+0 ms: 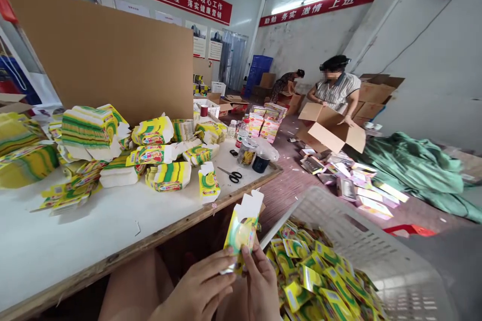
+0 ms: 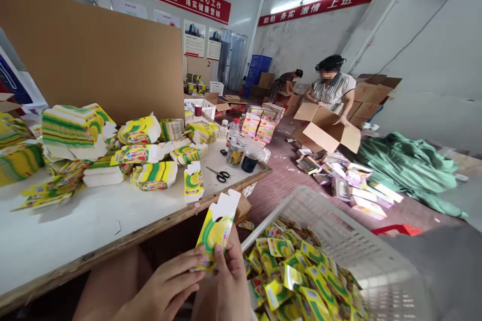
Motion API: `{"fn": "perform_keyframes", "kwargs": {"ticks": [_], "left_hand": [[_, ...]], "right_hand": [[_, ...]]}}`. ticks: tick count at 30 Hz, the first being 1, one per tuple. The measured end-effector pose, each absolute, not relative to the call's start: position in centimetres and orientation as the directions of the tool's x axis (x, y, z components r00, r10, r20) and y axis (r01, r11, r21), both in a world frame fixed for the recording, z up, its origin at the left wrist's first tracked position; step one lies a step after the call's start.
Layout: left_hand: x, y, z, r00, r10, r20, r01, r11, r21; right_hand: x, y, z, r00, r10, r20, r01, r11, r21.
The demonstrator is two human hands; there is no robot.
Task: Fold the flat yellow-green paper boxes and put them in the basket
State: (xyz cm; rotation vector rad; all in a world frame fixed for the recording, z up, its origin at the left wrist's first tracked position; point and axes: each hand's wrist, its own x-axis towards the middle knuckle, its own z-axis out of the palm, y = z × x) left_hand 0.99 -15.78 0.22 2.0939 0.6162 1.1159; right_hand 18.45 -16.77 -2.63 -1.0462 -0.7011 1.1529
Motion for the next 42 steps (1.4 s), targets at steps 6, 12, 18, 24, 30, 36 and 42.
{"fn": "perform_keyframes", "kwargs": {"ticks": [6, 12, 18, 24, 30, 36, 42], "left_hand": [[0.7, -15.1, 0.4, 0.164, 0.984, 0.076, -0.358, -0.012, 0.934], [0.4, -15.1, 0.2, 0.446, 0.889, -0.105, -0.517, 0.351, 0.781], [0.4, -15.1, 0.6, 0.365, 0.929, -0.056, -0.462, 0.233, 0.856], [0.8, -15.2, -0.5, 0.313, 0.941, -0.128, -0.461, 0.268, 0.846], [0.9, -15.3, -1.3, 0.314, 0.942, -0.118, -0.370, 0.236, 0.898], [1.4, -15.5, -1.0, 0.215, 0.969, -0.122, -0.298, 0.184, 0.937], [1.0, -15.8, -1.1, 0.195, 0.978, -0.071, -0.239, 0.118, 0.964]], "right_hand": [[15.6, -17.4, -3.3, 0.116, 0.986, -0.121, -0.525, -0.043, -0.850], [14.3, -17.6, -3.8, 0.013, 0.995, -0.100, -0.486, -0.081, -0.870], [15.3, -17.9, -3.6, 0.044, 0.997, -0.068, -0.332, -0.050, -0.942], [15.1, -17.9, -4.6, 0.053, 0.994, -0.095, -0.350, -0.070, -0.934], [14.0, -18.3, -5.4, 0.172, 0.976, -0.136, -0.363, -0.065, -0.929], [14.6, -18.4, -5.3, 0.129, 0.981, -0.142, -0.338, -0.091, -0.937], [15.3, -18.0, -4.5, 0.256, 0.966, -0.044, -0.236, 0.018, -0.971]]}}
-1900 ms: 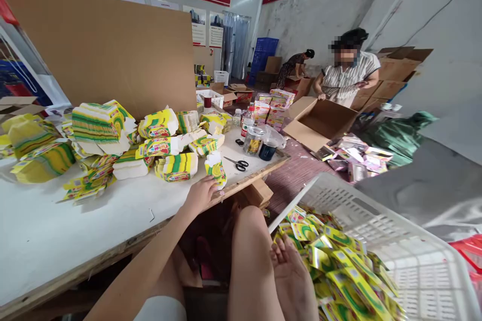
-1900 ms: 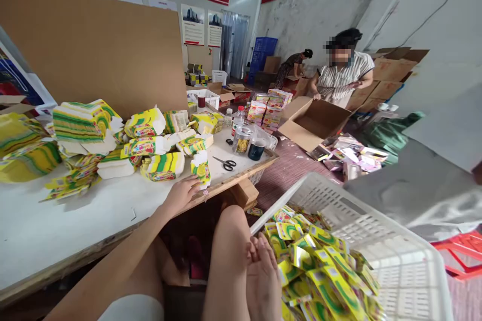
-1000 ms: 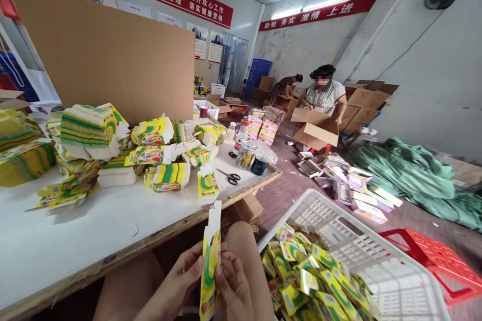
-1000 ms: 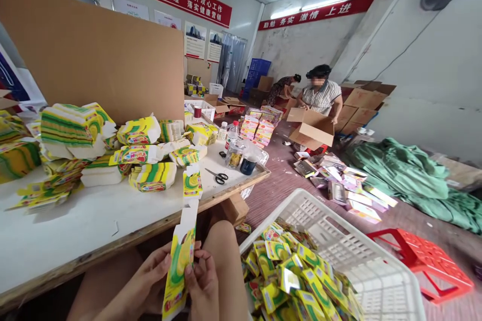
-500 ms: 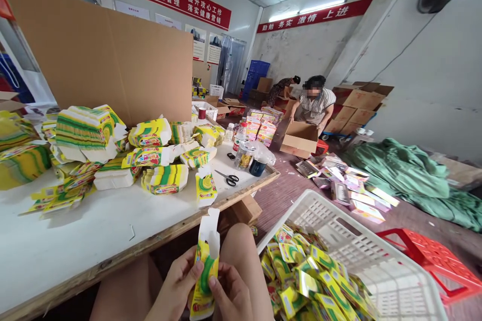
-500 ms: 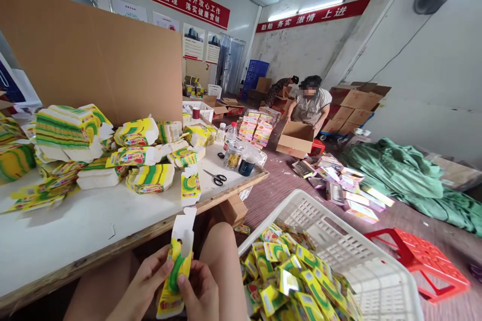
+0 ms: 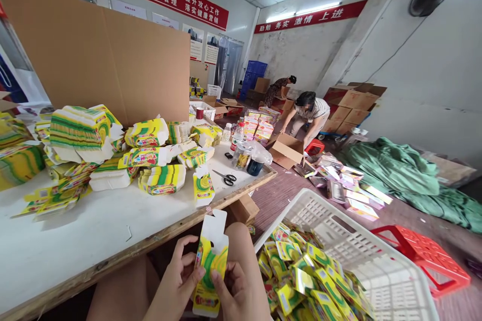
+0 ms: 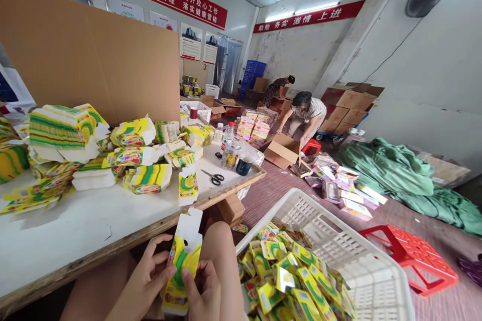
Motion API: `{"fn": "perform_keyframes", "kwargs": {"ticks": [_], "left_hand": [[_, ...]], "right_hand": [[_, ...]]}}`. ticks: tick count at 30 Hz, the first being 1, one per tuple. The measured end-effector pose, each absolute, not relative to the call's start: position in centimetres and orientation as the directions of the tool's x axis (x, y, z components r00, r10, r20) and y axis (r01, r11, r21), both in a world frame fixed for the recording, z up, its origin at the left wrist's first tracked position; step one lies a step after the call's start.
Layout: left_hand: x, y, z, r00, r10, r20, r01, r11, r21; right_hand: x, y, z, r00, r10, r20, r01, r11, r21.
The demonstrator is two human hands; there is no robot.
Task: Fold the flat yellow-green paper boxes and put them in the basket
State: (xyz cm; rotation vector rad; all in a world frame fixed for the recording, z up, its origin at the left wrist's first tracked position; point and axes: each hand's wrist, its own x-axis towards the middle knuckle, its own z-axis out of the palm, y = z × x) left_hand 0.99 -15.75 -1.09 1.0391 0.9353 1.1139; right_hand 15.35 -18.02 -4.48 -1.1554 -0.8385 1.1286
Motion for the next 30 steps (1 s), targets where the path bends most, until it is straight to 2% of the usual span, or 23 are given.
{"fn": "perform_keyframes", "kwargs": {"ticks": [3, 7, 12, 17, 22, 26, 30], "left_hand": [[0.8, -15.9, -1.1, 0.228, 0.972, -0.053, -0.205, 0.101, 0.973], [0.6, -16.0, -1.2, 0.329, 0.944, -0.018, -0.179, 0.081, 0.980], [-0.1, -15.9, -1.1, 0.452, 0.892, 0.005, -0.140, 0.065, 0.988], [-0.6, -15.7, -0.9, 0.509, 0.861, -0.002, -0.156, 0.095, 0.983], [-0.9, -15.8, -0.5, 0.590, 0.807, 0.001, -0.208, 0.151, 0.966], [-1.2, -15.8, -0.2, 0.651, 0.758, -0.043, -0.188, 0.215, 0.958], [-1.1, -15.9, 0.0, 0.683, 0.728, -0.052, -0.209, 0.263, 0.942]], "right_hand": [[15.6, -17.9, -4.5, 0.158, 0.987, -0.041, -0.195, -0.010, -0.981], [16.1, -18.1, -4.6, 0.199, 0.980, -0.014, -0.165, 0.019, -0.986], [16.5, -18.1, -4.0, 0.088, 0.995, 0.044, -0.088, 0.052, -0.995], [16.2, -18.3, -2.4, 0.095, 0.985, 0.145, -0.023, 0.148, -0.989], [16.5, -18.6, -1.5, 0.210, 0.945, 0.249, 0.135, 0.225, -0.965], [17.5, -18.8, -1.9, 0.135, 0.970, 0.202, 0.202, 0.173, -0.964], [18.1, -18.8, -1.3, 0.036, 0.984, 0.172, 0.162, 0.164, -0.973]]}}
